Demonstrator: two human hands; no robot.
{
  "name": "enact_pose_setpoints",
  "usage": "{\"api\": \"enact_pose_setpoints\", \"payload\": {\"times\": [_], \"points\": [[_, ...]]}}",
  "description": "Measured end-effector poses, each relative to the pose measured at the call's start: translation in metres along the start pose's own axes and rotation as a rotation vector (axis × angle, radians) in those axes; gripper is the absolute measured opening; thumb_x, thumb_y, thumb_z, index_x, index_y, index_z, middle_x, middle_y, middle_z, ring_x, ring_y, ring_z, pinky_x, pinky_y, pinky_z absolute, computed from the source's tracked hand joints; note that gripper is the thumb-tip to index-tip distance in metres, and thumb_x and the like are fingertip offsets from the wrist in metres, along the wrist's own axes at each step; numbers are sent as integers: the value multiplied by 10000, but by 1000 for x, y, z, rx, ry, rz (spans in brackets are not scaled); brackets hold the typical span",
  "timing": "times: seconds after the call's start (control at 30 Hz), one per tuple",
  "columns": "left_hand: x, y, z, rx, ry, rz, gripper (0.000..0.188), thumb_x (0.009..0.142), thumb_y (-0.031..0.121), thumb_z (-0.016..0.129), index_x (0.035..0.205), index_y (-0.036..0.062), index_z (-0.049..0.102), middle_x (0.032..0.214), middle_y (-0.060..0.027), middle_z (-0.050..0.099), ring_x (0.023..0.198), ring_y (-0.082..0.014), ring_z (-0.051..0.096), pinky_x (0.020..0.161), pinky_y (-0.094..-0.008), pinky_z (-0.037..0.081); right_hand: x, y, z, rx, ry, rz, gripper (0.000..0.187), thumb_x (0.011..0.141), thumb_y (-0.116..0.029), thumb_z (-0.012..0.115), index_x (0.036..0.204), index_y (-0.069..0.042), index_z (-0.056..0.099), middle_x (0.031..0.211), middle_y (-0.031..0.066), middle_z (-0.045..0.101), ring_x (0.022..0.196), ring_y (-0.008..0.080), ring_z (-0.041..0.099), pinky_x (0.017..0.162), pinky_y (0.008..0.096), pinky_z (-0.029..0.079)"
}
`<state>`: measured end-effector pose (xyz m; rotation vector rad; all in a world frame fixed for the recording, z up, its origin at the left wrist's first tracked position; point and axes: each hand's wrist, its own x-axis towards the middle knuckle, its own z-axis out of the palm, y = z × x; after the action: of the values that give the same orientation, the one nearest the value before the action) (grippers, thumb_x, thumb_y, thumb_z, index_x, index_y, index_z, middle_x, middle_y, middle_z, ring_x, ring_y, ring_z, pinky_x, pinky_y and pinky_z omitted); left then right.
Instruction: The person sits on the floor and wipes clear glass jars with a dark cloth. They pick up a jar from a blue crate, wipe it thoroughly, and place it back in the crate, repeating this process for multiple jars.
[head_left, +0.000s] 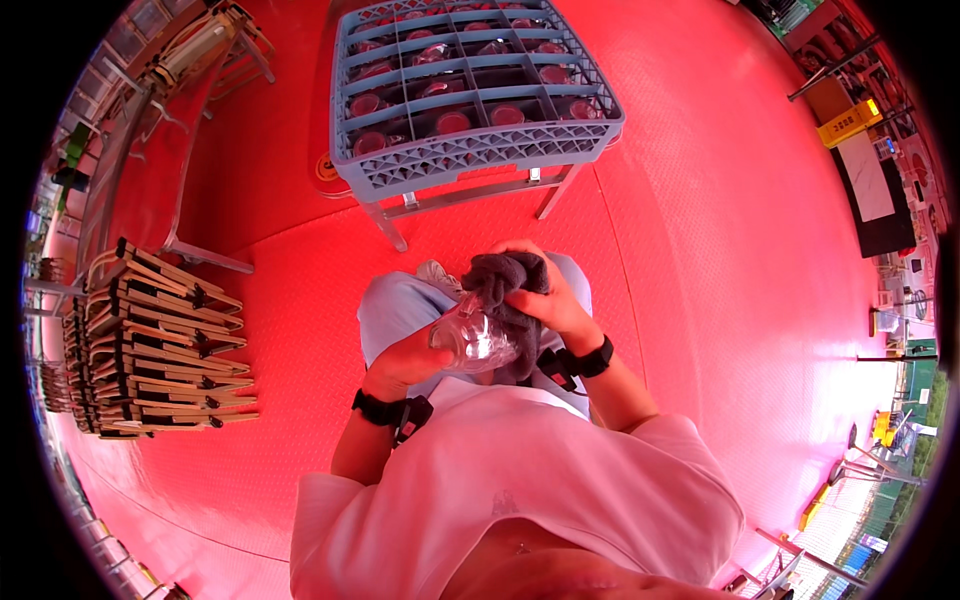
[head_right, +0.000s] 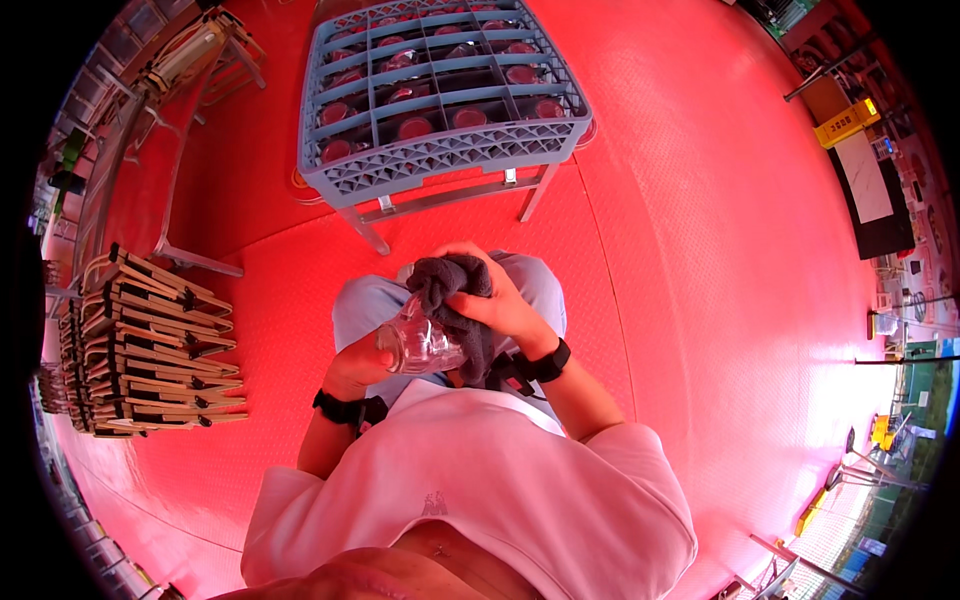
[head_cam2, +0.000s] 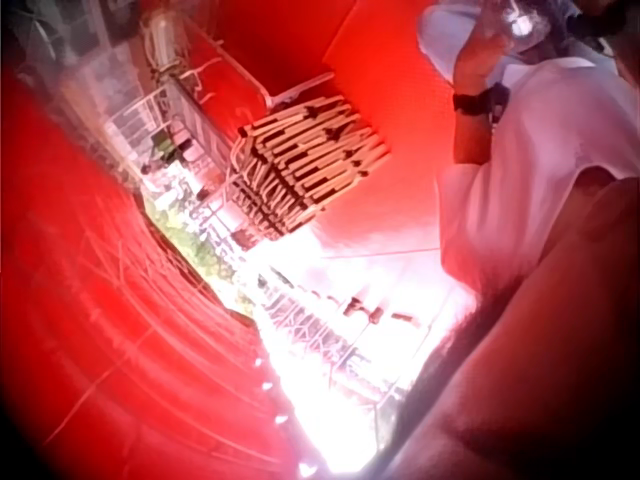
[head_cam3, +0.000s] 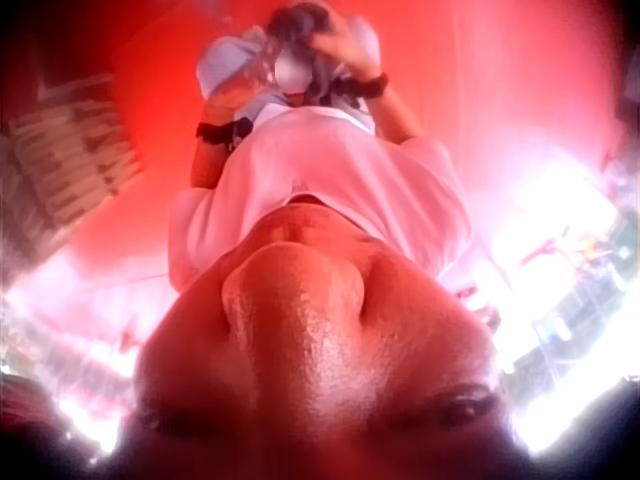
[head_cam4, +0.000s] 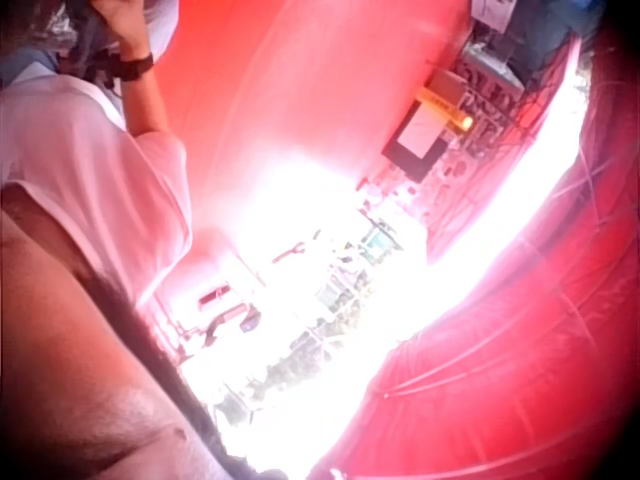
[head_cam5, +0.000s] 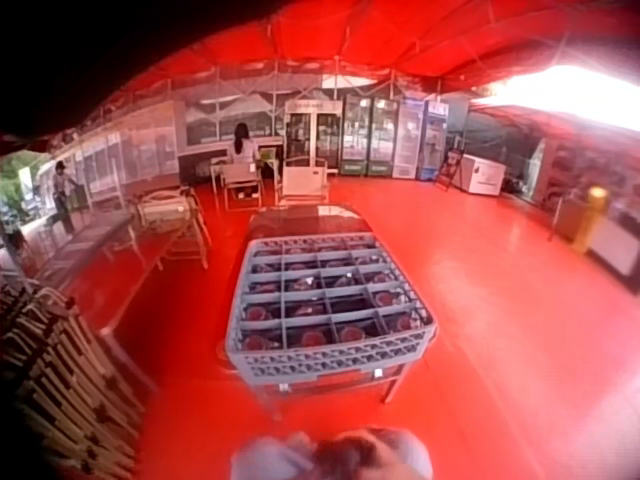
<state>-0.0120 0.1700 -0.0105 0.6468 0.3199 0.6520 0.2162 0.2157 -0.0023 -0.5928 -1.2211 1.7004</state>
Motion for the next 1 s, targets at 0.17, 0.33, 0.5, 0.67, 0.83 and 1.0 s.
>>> {"api": "enact_pose_setpoints", "payload": {"times": [0.17,0.33,0.5,0.67,0.83,1.0], "points": [[-1,2,-6,-58,78,80,1054,730,393,858,1529,11,286,1458,-88,461,1353,-217,452,1134,-391,359,1,15,-3,-44,-18,3,515,865,-113,648,1346,-17,488,1311,87,571,1194,191,557,1044,342,425],[-7,4,-20,25,180,155,950,763,254,824,1515,0,302,1454,-104,463,1352,-242,457,1141,-395,354,-7,29,-7,-58,88,77,484,887,-90,624,1350,-20,501,1280,79,591,1185,182,556,1041,332,425],[-5,3,-22,122,249,199,933,783,241,822,1520,18,296,1444,-106,468,1346,-232,462,1123,-386,382,-6,2,-1,-181,274,50,478,890,-50,601,1358,-32,508,1252,79,605,1185,177,555,1032,335,431],[12,-5,-1,71,315,152,663,988,336,593,1518,60,305,1455,-71,445,1349,-189,451,1088,-359,423,1,-33,37,-609,56,-334,543,793,-50,651,1329,-71,569,1275,150,603,1206,334,565,1055,422,416],[12,-23,-3,45,364,217,544,1053,337,479,1496,57,330,1456,-54,435,1339,-171,450,1085,-323,413,-1,-11,53,-893,78,-506,549,673,-123,693,1217,-67,649,1335,153,582,1224,381,541,1052,468,418],[10,-9,3,177,340,239,547,1034,299,516,1493,61,339,1462,-50,436,1338,-177,453,1102,-338,405,1,0,49,-834,100,-550,518,676,-140,681,1187,-59,661,1346,158,573,1222,383,540,1039,476,422]]}}
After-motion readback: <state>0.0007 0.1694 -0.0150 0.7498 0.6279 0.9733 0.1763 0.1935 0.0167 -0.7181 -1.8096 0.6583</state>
